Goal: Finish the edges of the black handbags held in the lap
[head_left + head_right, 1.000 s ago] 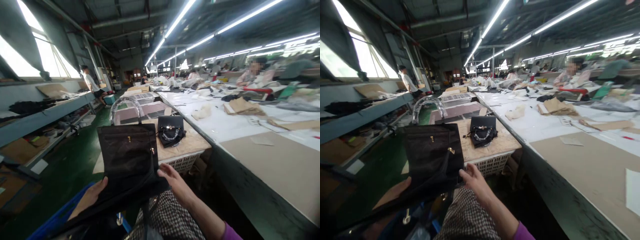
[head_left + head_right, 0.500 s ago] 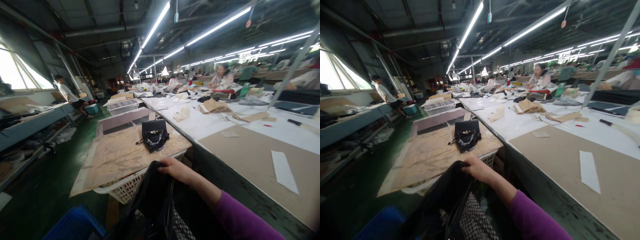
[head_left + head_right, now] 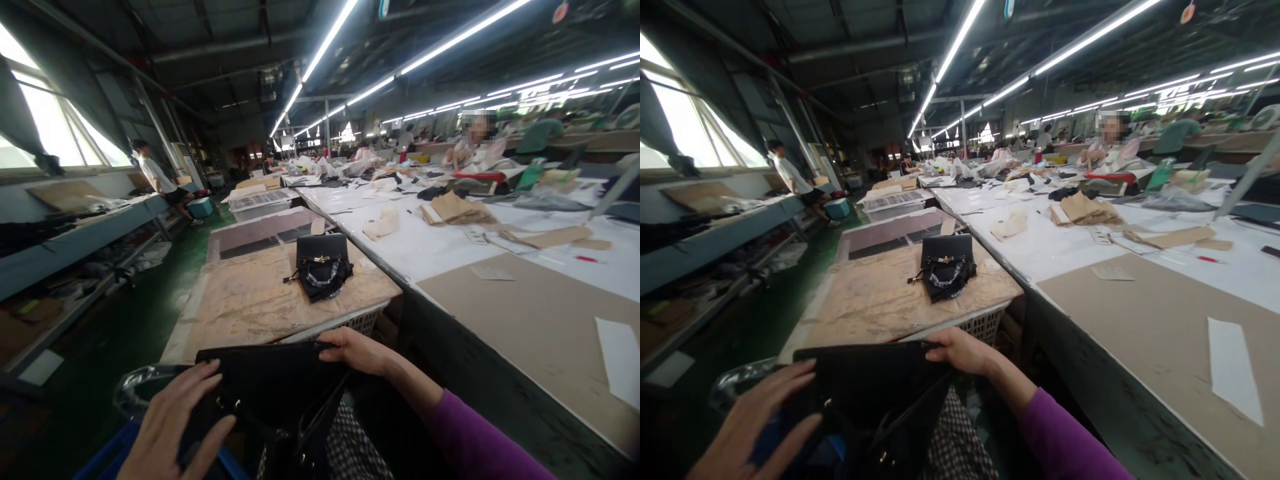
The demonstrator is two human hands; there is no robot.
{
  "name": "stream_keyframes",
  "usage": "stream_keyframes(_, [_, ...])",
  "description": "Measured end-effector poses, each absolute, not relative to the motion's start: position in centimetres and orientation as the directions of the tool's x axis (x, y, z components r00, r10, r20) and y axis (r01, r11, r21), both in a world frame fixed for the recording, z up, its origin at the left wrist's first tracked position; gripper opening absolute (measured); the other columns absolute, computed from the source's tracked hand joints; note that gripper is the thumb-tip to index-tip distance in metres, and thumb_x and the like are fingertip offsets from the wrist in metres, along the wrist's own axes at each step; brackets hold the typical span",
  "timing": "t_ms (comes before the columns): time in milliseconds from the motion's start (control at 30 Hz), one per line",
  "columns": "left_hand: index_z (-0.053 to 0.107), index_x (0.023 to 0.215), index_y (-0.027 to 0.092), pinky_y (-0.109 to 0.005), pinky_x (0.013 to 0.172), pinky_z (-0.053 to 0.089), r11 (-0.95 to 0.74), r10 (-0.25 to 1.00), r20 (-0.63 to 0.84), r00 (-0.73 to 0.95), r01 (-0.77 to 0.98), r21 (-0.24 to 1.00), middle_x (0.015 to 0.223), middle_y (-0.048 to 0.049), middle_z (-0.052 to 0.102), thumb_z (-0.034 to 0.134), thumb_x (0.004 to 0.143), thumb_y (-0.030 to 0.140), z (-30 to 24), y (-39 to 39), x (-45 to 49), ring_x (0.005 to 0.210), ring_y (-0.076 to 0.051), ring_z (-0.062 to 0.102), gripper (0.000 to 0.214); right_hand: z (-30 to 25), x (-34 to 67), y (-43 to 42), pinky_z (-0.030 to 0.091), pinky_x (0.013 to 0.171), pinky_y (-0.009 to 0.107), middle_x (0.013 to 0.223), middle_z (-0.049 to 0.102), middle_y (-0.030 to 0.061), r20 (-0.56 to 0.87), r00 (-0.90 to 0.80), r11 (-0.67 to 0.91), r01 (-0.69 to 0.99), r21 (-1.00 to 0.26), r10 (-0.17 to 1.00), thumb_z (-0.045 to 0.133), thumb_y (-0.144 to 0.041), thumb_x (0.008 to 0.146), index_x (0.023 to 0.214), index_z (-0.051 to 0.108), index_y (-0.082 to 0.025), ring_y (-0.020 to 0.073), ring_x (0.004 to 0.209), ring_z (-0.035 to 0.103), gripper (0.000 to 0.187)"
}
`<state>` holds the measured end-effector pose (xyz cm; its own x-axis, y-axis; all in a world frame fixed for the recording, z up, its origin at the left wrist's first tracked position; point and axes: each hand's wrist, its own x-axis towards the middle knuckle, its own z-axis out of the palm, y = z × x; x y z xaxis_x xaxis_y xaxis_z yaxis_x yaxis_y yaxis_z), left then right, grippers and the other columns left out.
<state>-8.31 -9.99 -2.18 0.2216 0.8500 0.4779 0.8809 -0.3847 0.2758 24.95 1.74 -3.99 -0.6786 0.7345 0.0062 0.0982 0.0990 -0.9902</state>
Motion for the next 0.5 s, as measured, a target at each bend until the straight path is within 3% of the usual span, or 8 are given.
stream_keyframes(67, [0.043,0.141,0.036,-0.065,0.11,0.035,-0.42,0.803,0.521,0.287,0.895,0.153,0.144,-0.0066,0.055,0.057,0.091,0.045,-2.5,-8.1,-7.7,0.135,-0.037,0.045,0.053,-4.4,24.8,2.2,0.049,0.094,0.038,0.097,0.073,0.0028,-0.018,-0.676,0.087,0.121,-0.989,0.737,0.066,-0.031,0.082,0.104,0.075,-0.016,0.0251,0.098,0.064,0.027])
stream_keyframes(100, [0.044,0.141,0.032,-0.065,0.11,0.034,-0.398,0.821,0.498,0.28,0.905,0.148,0.141,-0.0083,0.057,0.055,0.092,0.046,-2.3,-7.2,-7.5,0.133,-0.037,0.046,0.052,-4.6,24.8,2.3,0.049,0.092,0.037,0.097,0.073,0.0029,-0.028,-0.669,0.086,0.136,-0.987,0.743,0.066,-0.03,0.082,0.101,0.075,-0.016,0.0246,0.095,0.064,0.026])
stream_keyframes(200, [0.046,0.141,0.03,-0.063,0.111,0.033,-0.289,0.916,0.367,0.162,0.901,0.324,0.138,-0.0086,0.058,0.049,0.094,0.053,-0.7,-5.0,-8.0,0.13,-0.034,0.048,0.052,-4.7,25.0,2.2,0.05,0.084,0.033,0.096,0.072,0.0026,-0.045,-0.644,0.094,0.18,-0.979,0.764,0.065,-0.026,0.082,0.098,0.074,-0.017,0.0227,0.091,0.063,0.021])
stream_keyframes(300, [0.054,0.133,0.033,-0.057,0.119,0.026,-0.255,0.963,0.217,0.159,0.799,0.545,0.153,-0.0037,0.043,0.037,0.098,0.057,1.2,-3.2,-8.8,0.142,-0.029,0.035,0.046,-4.5,25.1,1.7,0.049,0.077,0.029,0.091,0.07,0.0015,-0.054,-0.618,0.11,0.225,-0.968,0.784,0.062,-0.022,0.081,0.096,0.072,-0.017,0.0205,0.085,0.062,0.018])
stream_keyframes(400, [0.05,0.137,0.028,-0.056,0.121,0.022,-0.242,0.97,0.14,0.197,0.795,0.556,0.158,-0.008,0.035,0.048,0.092,0.061,1.9,-1.4,-9.1,0.146,-0.032,0.029,0.056,-4.5,25.1,1.4,0.047,0.071,0.026,0.084,0.067,0.0008,-0.063,-0.596,0.127,0.272,-0.954,0.801,0.062,-0.019,0.079,0.091,0.071,-0.016,0.0185,0.079,0.059,0.015])
stream_keyframes(500, [0.039,0.146,0.019,-0.054,0.115,0.033,-0.191,0.98,0.053,0.192,0.827,0.528,0.153,-0.0168,0.04,0.064,0.08,0.064,1.7,0.3,-9.1,0.139,-0.037,0.039,0.084,-4.7,25.1,1.4,0.045,0.065,0.024,0.08,0.066,-0.0001,-0.071,-0.602,0.143,0.3,-0.943,0.795,0.061,-0.018,0.078,0.089,0.071,-0.015,0.0166,0.074,0.057,0.015])
